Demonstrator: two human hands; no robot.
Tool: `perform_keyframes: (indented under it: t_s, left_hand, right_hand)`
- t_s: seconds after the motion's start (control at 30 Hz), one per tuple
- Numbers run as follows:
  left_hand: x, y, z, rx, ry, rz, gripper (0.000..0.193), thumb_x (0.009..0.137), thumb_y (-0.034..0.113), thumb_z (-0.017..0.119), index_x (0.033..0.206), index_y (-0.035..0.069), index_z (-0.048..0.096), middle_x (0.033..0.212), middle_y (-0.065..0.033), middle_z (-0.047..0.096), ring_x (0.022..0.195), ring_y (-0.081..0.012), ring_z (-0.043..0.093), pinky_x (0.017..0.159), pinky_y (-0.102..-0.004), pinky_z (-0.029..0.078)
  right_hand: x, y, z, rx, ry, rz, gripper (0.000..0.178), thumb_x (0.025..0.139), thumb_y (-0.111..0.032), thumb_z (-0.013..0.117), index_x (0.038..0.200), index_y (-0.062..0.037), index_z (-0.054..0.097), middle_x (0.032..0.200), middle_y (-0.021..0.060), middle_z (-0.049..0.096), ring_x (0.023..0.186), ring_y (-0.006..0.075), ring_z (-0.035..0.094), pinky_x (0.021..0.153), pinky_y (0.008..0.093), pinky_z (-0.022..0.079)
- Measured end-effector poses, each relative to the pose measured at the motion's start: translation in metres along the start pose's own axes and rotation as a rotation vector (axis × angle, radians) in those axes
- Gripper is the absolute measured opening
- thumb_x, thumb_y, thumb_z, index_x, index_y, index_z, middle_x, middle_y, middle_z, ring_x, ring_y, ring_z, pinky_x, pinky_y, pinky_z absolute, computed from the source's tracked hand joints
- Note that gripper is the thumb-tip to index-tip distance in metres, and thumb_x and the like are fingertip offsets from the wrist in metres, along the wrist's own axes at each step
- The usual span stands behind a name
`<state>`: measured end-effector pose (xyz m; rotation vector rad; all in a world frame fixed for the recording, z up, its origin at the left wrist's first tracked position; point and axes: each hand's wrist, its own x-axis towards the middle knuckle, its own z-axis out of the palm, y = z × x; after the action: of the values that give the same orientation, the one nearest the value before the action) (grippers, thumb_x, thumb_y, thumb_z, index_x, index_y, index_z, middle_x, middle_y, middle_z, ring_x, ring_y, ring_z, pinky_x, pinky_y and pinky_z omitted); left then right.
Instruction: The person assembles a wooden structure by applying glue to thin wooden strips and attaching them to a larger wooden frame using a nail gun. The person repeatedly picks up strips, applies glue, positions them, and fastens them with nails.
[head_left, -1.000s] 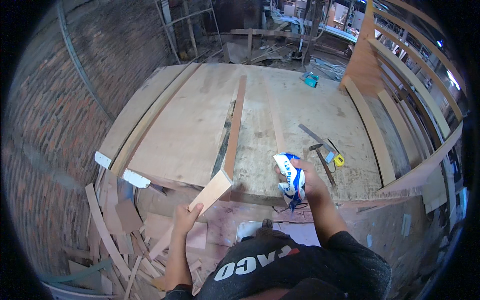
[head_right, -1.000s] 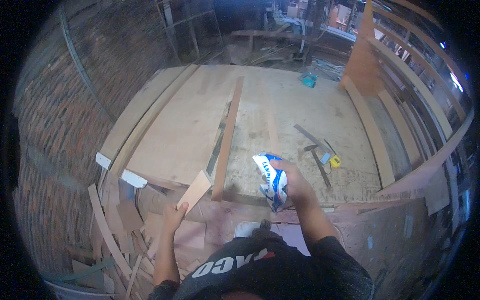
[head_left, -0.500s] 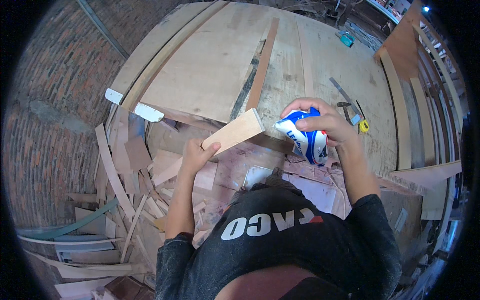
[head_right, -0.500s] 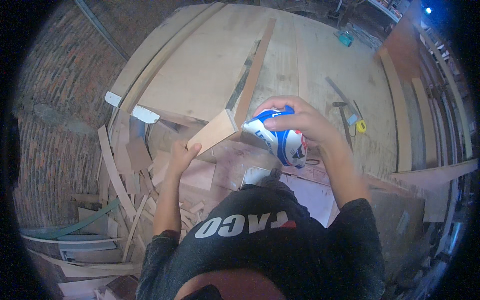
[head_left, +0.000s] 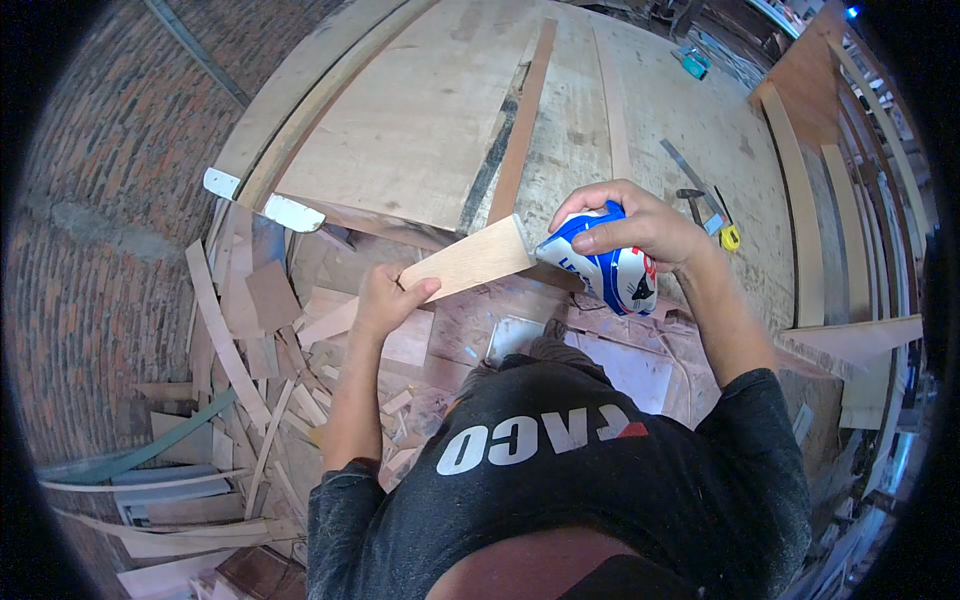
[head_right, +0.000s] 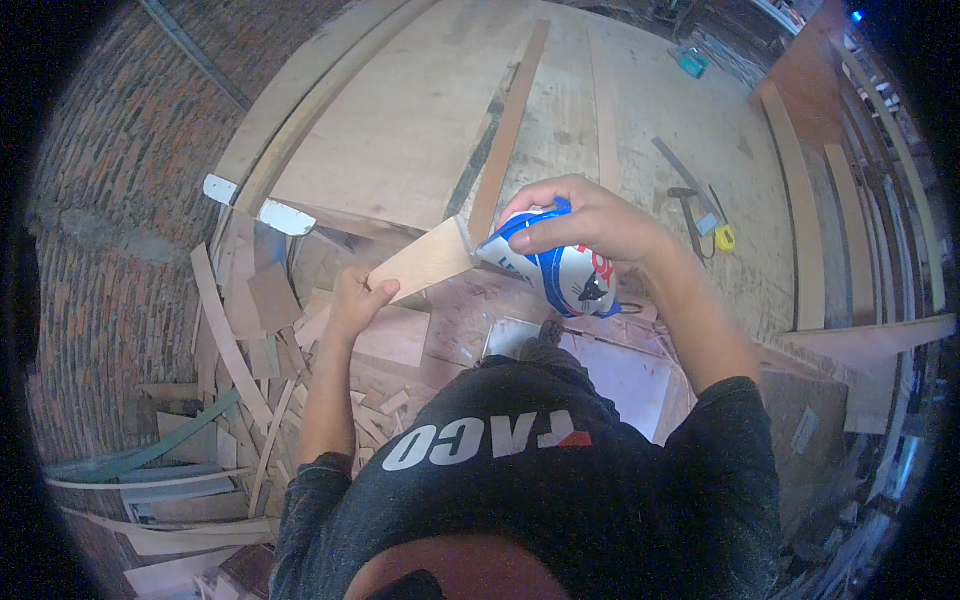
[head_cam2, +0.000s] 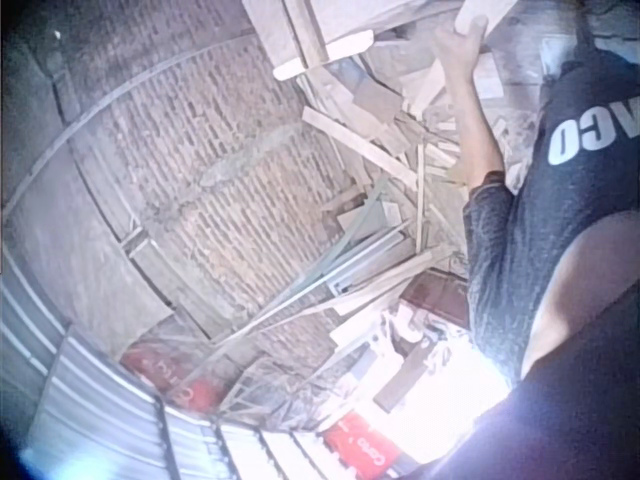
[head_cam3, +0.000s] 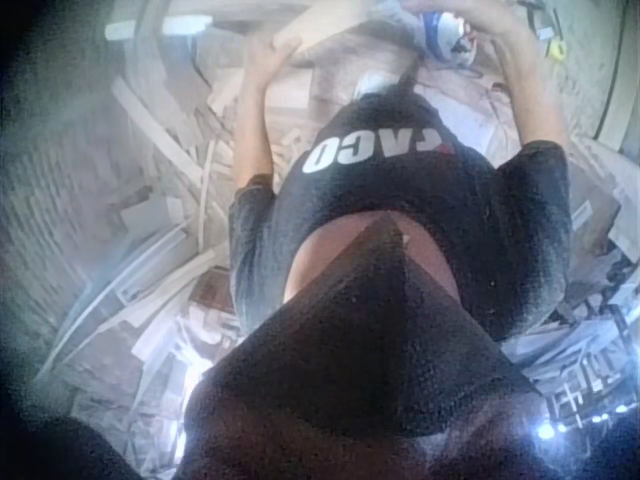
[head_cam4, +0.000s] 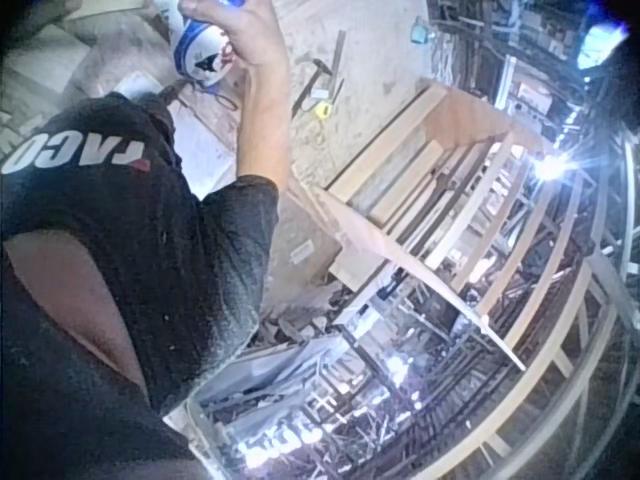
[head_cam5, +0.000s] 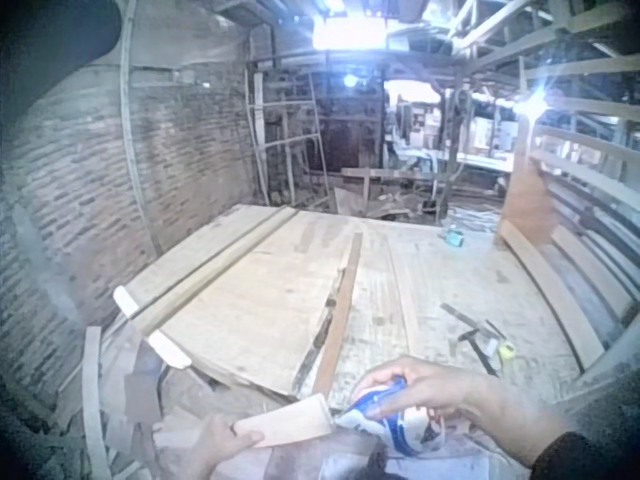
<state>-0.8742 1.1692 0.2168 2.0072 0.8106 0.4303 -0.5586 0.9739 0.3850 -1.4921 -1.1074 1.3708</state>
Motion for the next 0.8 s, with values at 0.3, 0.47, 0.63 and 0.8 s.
perform_keyframes:
  t_s: [0.3, 0.47, 0.63, 0.8]
  left_hand:
    - [0.004, -0.008, 0.002, -0.004, 0.024, 0.04, 0.057, 0.077, 0.054, 0.086, 0.072, -0.001, 0.073, 0.056, -0.0081, 0.062, 0.054, -0.0139, 0.059, 0.053, -0.0363, 0.046]
    - [0.006, -0.01, 0.003, 0.016, -0.009, 0.039, 0.057, 0.076, 0.055, 0.086, 0.071, -0.001, 0.073, 0.057, -0.0088, 0.062, 0.054, -0.0155, 0.061, 0.054, -0.0367, 0.047]
    - [0.004, -0.006, 0.004, -0.002, 0.019, 0.068, 0.055, 0.076, 0.053, 0.086, 0.07, 0.0, 0.072, 0.057, -0.0098, 0.064, 0.054, -0.017, 0.062, 0.054, -0.0365, 0.047]
    - [0.003, -0.005, 0.006, 0.014, 0.0, 0.078, 0.054, 0.077, 0.051, 0.086, 0.071, -0.001, 0.072, 0.06, -0.0102, 0.065, 0.056, -0.0173, 0.063, 0.054, -0.0378, 0.047]
  right_hand:
    - [0.006, -0.001, -0.002, -0.06, 0.009, 0.012, 0.041, 0.077, -0.024, 0.085, 0.11, -0.0025, 0.076, 0.1, 0.0074, 0.074, 0.093, 0.016, 0.069, 0.086, 0.0286, 0.054]
    - [0.011, -0.003, -0.005, -0.063, 0.0, 0.025, 0.04, 0.081, -0.028, 0.083, 0.112, -0.0036, 0.076, 0.102, 0.0073, 0.073, 0.095, 0.0158, 0.068, 0.086, 0.0286, 0.052]
    - [0.018, -0.003, -0.005, -0.052, 0.057, -0.019, 0.042, 0.077, -0.024, 0.085, 0.11, -0.0011, 0.074, 0.099, 0.0074, 0.073, 0.089, 0.0142, 0.068, 0.083, 0.0271, 0.053]
    - [0.019, -0.004, -0.013, -0.092, 0.037, -0.096, 0.04, 0.08, -0.025, 0.084, 0.111, -0.001, 0.074, 0.1, 0.0065, 0.073, 0.091, 0.0134, 0.067, 0.084, 0.0267, 0.053]
